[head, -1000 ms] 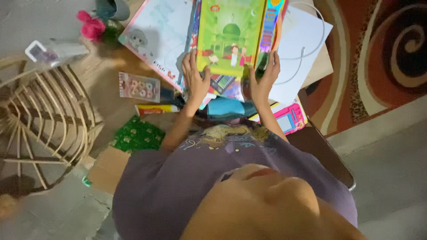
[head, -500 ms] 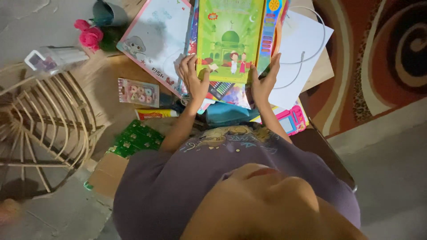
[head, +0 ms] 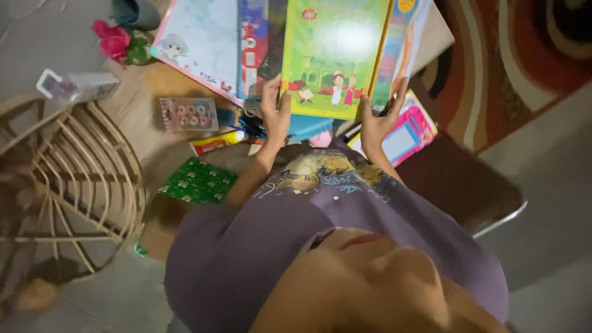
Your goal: Organizing stationery, books, and craft supplies on a desk.
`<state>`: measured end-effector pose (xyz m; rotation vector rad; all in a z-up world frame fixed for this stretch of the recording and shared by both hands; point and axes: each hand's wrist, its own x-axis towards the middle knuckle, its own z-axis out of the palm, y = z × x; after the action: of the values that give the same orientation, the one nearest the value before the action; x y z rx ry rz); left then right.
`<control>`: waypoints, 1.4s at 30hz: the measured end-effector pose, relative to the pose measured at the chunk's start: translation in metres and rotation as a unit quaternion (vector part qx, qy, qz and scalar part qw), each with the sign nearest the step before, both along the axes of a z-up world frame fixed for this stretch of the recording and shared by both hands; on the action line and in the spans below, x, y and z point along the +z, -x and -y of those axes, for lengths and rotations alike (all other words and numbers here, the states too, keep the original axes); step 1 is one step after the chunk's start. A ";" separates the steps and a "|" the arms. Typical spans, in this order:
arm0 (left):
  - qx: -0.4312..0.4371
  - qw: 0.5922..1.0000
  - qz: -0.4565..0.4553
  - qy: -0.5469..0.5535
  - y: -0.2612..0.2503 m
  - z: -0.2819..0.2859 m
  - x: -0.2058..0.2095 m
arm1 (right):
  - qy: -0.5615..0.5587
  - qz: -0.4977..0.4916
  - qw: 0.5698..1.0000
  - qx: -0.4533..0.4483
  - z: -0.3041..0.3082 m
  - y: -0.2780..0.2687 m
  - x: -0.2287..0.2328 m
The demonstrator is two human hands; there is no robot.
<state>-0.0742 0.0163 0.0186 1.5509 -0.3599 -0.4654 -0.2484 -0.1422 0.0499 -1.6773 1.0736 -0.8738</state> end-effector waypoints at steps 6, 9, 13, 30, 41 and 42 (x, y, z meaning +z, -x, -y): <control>-0.132 0.991 0.014 0.013 0.044 0.019 0.030 | -0.008 0.042 0.993 -0.111 -0.022 0.077 0.002; -0.172 0.984 -0.026 0.048 0.086 0.029 0.014 | -0.057 0.102 0.977 -0.179 -0.029 0.128 -0.013; -0.240 0.970 -0.019 0.021 0.137 0.040 0.016 | -0.114 0.036 0.961 -0.248 -0.052 0.215 -0.080; -0.344 0.928 -0.040 -0.136 0.292 0.046 -0.266 | -0.187 -0.209 0.922 -0.266 -0.077 0.409 -0.314; -0.346 0.914 -0.038 -0.210 0.320 0.090 -0.328 | -0.213 -0.187 0.898 -0.337 -0.067 0.410 -0.389; -0.350 0.914 -0.057 -0.196 0.322 0.090 -0.330 | -0.190 -0.193 0.902 -0.336 -0.067 0.412 -0.398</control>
<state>-0.3962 -0.0740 -0.3115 1.7423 -0.7731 -1.2440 -0.6601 -0.0752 -0.3481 -1.1673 2.0270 -0.6807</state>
